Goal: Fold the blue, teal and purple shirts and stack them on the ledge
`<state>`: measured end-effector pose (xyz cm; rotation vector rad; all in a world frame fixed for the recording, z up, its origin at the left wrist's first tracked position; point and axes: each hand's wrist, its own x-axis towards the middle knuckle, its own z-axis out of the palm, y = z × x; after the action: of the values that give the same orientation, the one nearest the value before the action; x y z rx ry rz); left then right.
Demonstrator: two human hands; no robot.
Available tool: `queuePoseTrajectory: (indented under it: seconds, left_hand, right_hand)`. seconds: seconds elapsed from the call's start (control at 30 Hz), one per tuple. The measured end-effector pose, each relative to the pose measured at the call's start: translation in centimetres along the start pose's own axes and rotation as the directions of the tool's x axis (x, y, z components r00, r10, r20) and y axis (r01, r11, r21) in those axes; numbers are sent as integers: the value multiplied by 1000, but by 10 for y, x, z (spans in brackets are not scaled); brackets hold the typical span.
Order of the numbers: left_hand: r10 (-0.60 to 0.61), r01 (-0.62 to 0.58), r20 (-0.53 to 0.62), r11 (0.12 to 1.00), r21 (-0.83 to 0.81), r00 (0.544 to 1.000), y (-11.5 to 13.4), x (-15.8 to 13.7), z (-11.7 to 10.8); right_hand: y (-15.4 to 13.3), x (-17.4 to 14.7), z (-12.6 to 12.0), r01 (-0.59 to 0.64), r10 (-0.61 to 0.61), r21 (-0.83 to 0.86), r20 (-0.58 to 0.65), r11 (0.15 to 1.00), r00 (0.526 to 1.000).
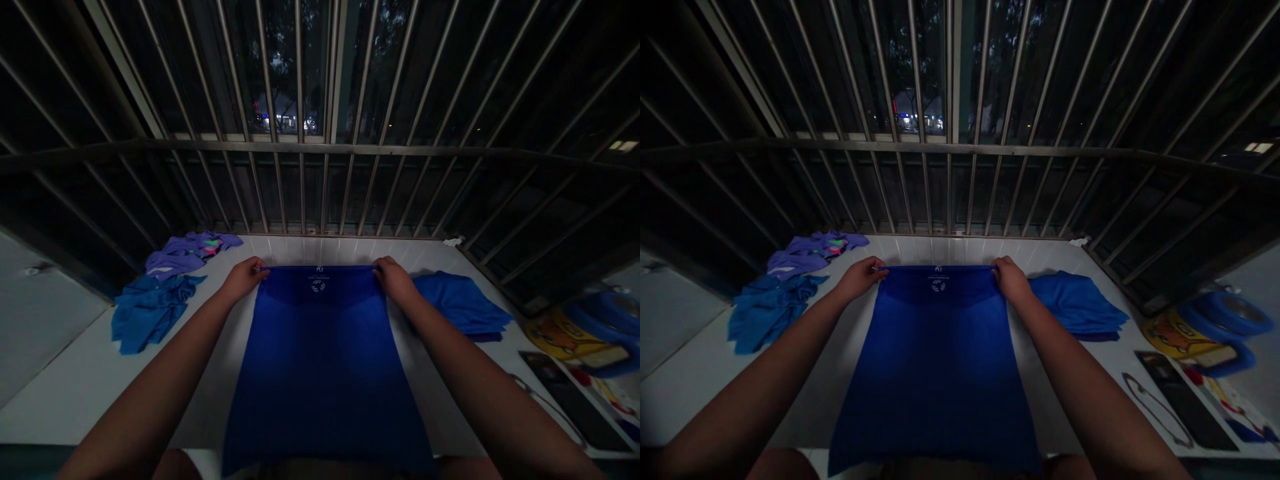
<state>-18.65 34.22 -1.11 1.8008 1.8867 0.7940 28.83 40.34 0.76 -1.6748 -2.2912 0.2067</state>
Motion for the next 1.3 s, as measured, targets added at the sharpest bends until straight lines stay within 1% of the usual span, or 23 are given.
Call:
queuePoseTrajectory:
  seconds: [0.13, 0.2, 0.3, 0.37, 0.47, 0.57, 0.63, 0.67, 0.7, 0.77, 0.83, 0.9, 0.97, 1.03, 1.1, 1.17, 1.3]
  left_hand:
    - [29, -29, 0, 997, -73, 1000, -3, -57, -1]
    - [36, -35, 6, 991, -127, 999, -6, -91, 2]
    - [20, -18, 5, 981, -191, 1000, -14, -142, 11]
    - [11, -9, 9, 981, -195, 1000, -22, -173, 19]
    - [49, -42, 48, 989, -143, 998, -33, -210, 31]
    - [94, -83, 169, 994, -71, 981, -37, -232, 39]
    - [112, -103, 253, 994, -46, 961, -34, -238, 41]
    - [123, -114, 275, 992, -49, 954, -31, -238, 40]
    - [134, -121, 280, 991, -60, 951, -29, -235, 39]
    - [124, -106, 245, 991, -86, 961, -24, -225, 36]
    - [47, -34, 165, 996, -83, 985, -23, -208, 33]
    - [-68, 71, 68, 997, -40, 995, -25, -190, 32]
    - [-163, 163, 11, 987, 10, 987, -28, -173, 33]
    - [-221, 220, 12, 975, 43, 975, -31, -162, 38]
    - [-249, 248, 20, 967, 59, 968, -33, -157, 45]
    - [-253, 252, 30, 967, 49, 967, -34, -159, 51]
    - [-239, 240, 57, 970, -22, 969, -31, -172, 55]
  right_hand:
    - [3, -39, -3, 111, -107, 98, -44, 989, 993]
    - [5, -67, 1, 159, -151, 150, -59, 976, 987]
    - [8, -116, 12, 180, -175, 198, -43, 963, 984]
    - [10, -150, 23, 172, -175, 219, -4, 960, 984]
    - [12, -195, 42, 137, -158, 209, 89, 968, 983]
    - [13, -224, 59, 105, -133, 153, 187, 983, 973]
    - [12, -232, 63, 92, -114, 107, 224, 990, 968]
    - [11, -232, 63, 88, -106, 90, 228, 992, 968]
    - [10, -230, 60, 81, -97, 81, 222, 993, 970]
    - [7, -219, 51, 58, -73, 82, 196, 995, 978]
    - [1, -201, 43, -5, -9, 83, 165, 997, 986]
    - [-7, -182, 41, -122, 113, 49, 149, 991, 982]
    - [-15, -166, 45, -239, 238, -14, 167, 971, 957]
    - [-22, -156, 54, -301, 310, -74, 203, 951, 929]
    - [-26, -152, 63, -306, 320, -93, 226, 947, 920]
    - [-27, -151, 69, -291, 302, -80, 230, 953, 925]
    - [-22, -150, 65, -255, 252, -11, 179, 967, 951]
